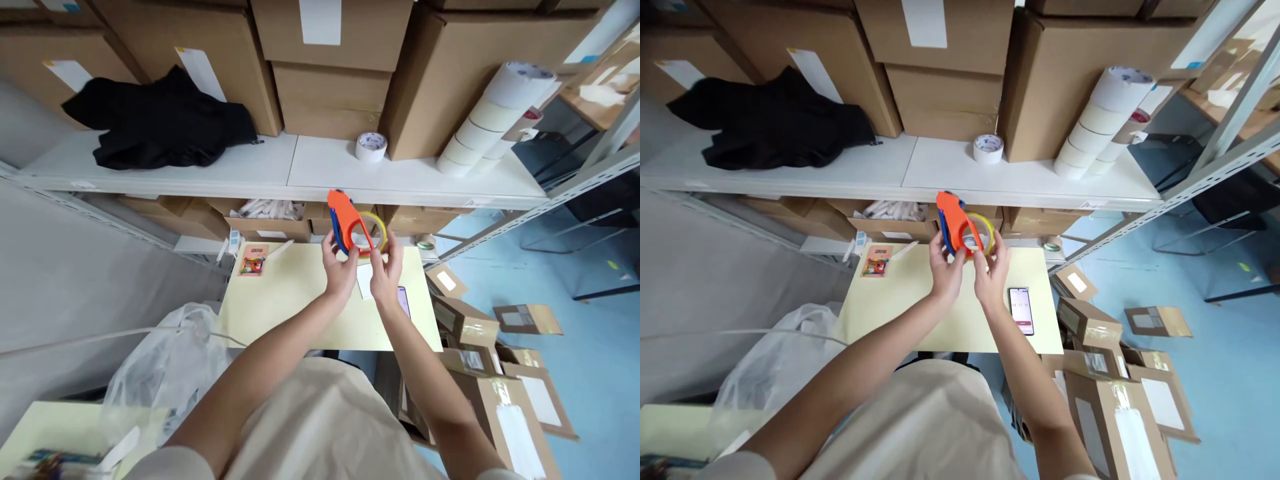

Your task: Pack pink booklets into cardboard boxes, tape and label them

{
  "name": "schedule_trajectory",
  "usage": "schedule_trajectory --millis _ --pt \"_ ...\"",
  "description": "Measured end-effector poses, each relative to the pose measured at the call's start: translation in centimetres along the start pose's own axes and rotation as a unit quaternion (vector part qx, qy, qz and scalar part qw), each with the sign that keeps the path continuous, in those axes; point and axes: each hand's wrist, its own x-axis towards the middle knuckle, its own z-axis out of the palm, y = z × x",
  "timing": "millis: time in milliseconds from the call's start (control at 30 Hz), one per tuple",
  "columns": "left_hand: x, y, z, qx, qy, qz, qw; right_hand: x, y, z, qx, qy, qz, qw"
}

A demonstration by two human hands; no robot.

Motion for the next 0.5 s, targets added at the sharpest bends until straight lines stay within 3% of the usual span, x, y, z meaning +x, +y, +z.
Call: schedule_trajectory --millis 133,267,367,500 --pt "-5.0 -5.3 -4.6 0.115 -0.040 -0.054 0.991 -6.7 4.4 -2.3 -0.034 -0.040 0.142 0.989" --pt "-8.2 -10.5 -8.7 0.196 -0.096 -0.116 0.969 -11.7 8.8 -3.3 -0.146 -0.150 0.266 0.941" --pt "-9.2 -13.5 -10.6 0.235 -0.135 -0.146 0.952 -13.8 11.2 -3.6 -0.231 -0.233 0.282 0.902" --pt "-9.7 -16.3 -11.6 0.249 -0.194 -0.187 0.930 -15.1 13.7 -4.0 -0.319 -0.268 0.266 0.869"
